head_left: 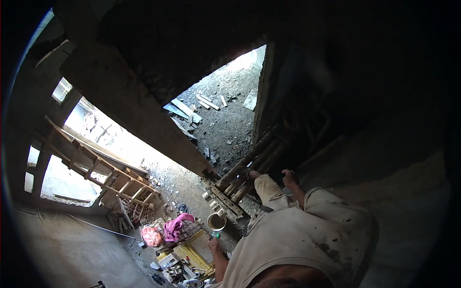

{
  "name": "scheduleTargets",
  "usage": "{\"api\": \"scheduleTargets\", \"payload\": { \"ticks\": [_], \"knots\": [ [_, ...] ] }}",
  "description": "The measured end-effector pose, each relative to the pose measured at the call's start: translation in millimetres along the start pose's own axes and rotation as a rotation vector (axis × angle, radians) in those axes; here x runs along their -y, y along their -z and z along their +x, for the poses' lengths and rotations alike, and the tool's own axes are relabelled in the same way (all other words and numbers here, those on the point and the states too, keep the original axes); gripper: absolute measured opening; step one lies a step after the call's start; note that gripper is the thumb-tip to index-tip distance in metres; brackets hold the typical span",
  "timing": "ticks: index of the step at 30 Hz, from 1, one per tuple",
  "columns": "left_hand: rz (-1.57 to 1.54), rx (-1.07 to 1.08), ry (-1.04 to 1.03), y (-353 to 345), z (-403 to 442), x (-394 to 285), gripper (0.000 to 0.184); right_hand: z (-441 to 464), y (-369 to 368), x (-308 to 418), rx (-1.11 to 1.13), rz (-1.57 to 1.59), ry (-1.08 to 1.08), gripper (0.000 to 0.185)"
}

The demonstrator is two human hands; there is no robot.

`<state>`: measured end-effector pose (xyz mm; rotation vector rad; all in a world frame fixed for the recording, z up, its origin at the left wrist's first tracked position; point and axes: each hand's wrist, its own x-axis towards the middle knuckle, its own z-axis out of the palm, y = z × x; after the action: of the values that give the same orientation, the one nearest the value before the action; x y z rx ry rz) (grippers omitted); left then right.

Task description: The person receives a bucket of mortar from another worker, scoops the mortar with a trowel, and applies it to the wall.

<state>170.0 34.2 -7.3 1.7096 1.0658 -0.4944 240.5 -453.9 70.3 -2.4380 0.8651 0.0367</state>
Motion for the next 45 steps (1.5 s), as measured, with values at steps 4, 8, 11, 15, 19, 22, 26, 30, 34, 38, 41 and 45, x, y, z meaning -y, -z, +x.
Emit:
{"api": "scheduleTargets", "payload": {
  "ticks": [4, 8, 11, 15, 19, 22, 26, 30, 34, 38, 41, 45],
  "knots": [
    [0.032, -0.065, -0.002, -3.8, 0.6, 5.3, 0.048, 2.8, 1.6, 0.1, 0.004, 0.008, 0.010, 0.034],
    [-0.092, -0.071, 0.001, -14.3, 12.9, 18.7, 0.046, -0.1, 10.7, 8.7, 0.003, 0.014, 0.009, 0.033],
    [-0.042, -0.073, -0.018, -16.9, 14.4, 18.6, 0.046, 0.6, 12.0, 8.8, 0.005, 0.030, 0.004, 0.033],
    [-0.045, -0.047, -0.004, -14.7, -2.3, 1.7, 0.047, 1.7, 8.0, 2.0, -0.006, 0.018, 0.051, 0.034],
    [0.007, -0.085, -0.087, -17.5, 54.2, 45.9, 0.048, 1.7, 5.0, -3.3, -0.015, -0.006, 0.067, 0.034],
    [0.070, -0.050, -0.057, -10.7, 23.5, 17.3, 0.050, -1.7, 7.1, -0.8, -0.015, 0.028, 0.021, 0.034],
    [-0.020, -0.054, -0.027, -13.1, 29.9, 19.6, 0.051, 2.5, 3.9, -3.3, -0.015, 0.032, 0.036, 0.035],
    [-0.072, -0.129, -0.045, -16.3, 18.2, 11.7, 0.047, 2.8, 8.7, 1.9, -0.004, 0.025, 0.066, 0.035],
    [0.009, -0.059, -0.062, -14.5, 20.2, 13.2, 0.053, 8.0, 2.2, -5.1, -0.006, 0.025, 0.042, 0.035],
    [0.014, -0.050, -0.068, -17.2, 10.5, 11.5, 0.052, 9.5, 0.1, -8.8, -0.009, 0.016, 0.056, 0.035],
    [-0.041, -0.107, -0.038, -20.6, 3.2, 9.8, 0.048, 5.4, 4.1, -3.6, -0.001, 0.022, 0.046, 0.034],
    [0.067, -0.108, -0.051, -15.8, 9.0, 11.4, 0.051, 2.9, 2.1, 0.7, 0.013, 0.040, 0.003, 0.034]
  ]
}}
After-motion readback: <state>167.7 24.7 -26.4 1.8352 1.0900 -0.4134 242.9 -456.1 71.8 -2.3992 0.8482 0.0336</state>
